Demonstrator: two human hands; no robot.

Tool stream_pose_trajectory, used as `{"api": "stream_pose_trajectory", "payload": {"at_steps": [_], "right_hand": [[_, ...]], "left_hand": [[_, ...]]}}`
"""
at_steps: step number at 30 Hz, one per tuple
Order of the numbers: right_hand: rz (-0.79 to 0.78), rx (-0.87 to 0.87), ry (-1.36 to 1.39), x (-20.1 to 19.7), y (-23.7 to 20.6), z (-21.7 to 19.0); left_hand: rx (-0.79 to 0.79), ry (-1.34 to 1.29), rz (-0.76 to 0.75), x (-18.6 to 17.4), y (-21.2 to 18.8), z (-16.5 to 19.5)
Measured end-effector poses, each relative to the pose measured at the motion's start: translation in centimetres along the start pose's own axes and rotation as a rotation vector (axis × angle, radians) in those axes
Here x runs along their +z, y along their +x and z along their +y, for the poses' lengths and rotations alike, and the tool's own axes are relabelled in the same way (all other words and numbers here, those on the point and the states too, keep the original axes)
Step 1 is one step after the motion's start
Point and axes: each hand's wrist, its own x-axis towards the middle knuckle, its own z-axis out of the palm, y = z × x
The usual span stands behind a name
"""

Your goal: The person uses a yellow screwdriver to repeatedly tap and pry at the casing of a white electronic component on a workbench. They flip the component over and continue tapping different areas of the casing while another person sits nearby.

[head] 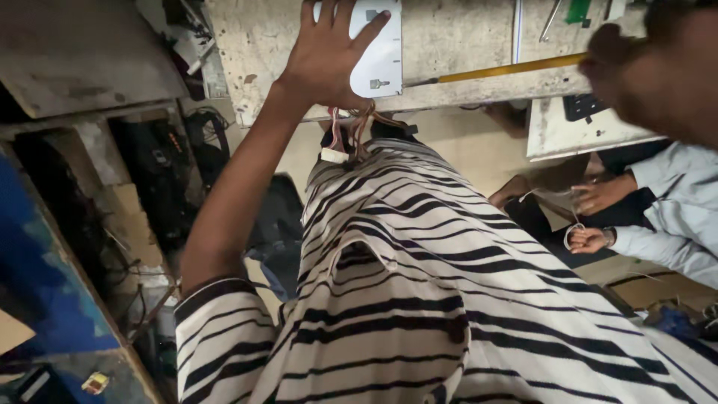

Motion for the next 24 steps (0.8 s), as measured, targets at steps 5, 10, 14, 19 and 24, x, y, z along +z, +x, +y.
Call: {"api": "stream_pose_trajectory", "payload": {"at_steps": [5, 10, 14, 19, 24], "right_hand": [[-0.155, -0.127, -0.148, -10.3, 2.5, -2.0], [-0.317, -0.078, -0.105, -10.9, 3.3, -2.1], [-0.456, 0.298, 0.549, -1.7, 2.0, 3.1], [0.003, 0.278, 0.843, 9.4, -4.2, 1.4], [-0.444, 0.658, 0.764, 11.0, -7.8, -4.1]], "left_hand": [[-0.039, 0.001, -0.047, -0.4, 0.7, 0.2], [-0.073, -0.039, -0.092, -0.5, 1.3, 0.3], [-0.073, -0.04, -0.083, -0.4, 1.5, 0.2], [-0.05, -0.023, -0.066, -0.1, 1.0, -0.3], [-0.179, -0.007, -0.05, 0.5, 0.2, -0.3]]}}
